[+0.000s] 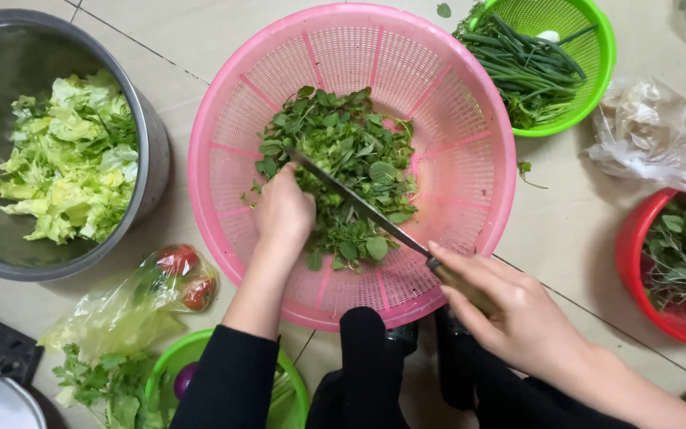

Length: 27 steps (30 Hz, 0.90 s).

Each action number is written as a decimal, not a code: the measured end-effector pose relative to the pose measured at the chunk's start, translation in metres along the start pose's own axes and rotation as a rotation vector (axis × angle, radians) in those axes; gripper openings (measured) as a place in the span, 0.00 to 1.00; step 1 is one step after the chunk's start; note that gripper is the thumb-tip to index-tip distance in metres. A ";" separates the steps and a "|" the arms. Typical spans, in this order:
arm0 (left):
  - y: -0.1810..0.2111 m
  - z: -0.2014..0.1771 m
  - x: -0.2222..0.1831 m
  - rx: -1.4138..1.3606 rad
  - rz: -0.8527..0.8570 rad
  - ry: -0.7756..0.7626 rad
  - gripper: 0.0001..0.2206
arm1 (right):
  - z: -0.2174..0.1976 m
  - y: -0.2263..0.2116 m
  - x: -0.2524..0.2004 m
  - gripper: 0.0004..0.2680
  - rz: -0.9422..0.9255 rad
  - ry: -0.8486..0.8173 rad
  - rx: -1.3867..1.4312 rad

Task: Sorting, trimming roots, and cutting various leafy vegetables including lettuce and scallions on the floor

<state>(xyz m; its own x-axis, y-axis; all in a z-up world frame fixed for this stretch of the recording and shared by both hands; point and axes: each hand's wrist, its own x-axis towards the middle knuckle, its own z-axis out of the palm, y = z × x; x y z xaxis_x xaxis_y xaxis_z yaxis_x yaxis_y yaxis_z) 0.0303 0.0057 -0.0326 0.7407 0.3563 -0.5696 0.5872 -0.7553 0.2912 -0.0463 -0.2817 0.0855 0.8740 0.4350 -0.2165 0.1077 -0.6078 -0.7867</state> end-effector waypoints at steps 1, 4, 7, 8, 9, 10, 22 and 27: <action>0.001 -0.002 0.001 -0.036 -0.001 -0.041 0.24 | 0.001 0.000 0.001 0.21 -0.015 -0.027 -0.055; -0.007 0.007 0.009 -0.095 0.067 -0.043 0.22 | 0.005 0.001 0.005 0.21 -0.035 -0.065 -0.163; -0.013 0.021 0.015 -0.083 0.145 0.016 0.25 | 0.009 0.003 0.008 0.21 -0.017 -0.090 -0.215; -0.015 0.024 0.016 -0.048 0.153 0.038 0.23 | 0.011 0.004 0.009 0.21 0.002 -0.105 -0.214; -0.017 0.027 0.016 -0.048 0.151 0.038 0.23 | 0.012 0.003 0.010 0.21 0.002 -0.107 -0.213; -0.018 0.030 0.016 0.006 0.161 0.070 0.21 | 0.012 0.001 0.011 0.21 0.012 -0.120 -0.213; -0.021 0.073 0.009 0.384 0.249 0.349 0.09 | 0.033 -0.011 0.040 0.20 0.155 -0.219 -0.202; -0.006 0.046 -0.031 0.255 0.285 0.334 0.10 | 0.037 -0.014 0.058 0.19 0.234 -0.293 -0.134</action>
<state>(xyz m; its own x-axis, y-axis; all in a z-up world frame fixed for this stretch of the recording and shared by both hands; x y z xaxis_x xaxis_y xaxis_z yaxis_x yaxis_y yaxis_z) -0.0112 -0.0265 -0.0519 0.9483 0.2417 -0.2057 0.2792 -0.9436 0.1781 -0.0149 -0.2241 0.0625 0.7123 0.4338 -0.5517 -0.0007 -0.7856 -0.6187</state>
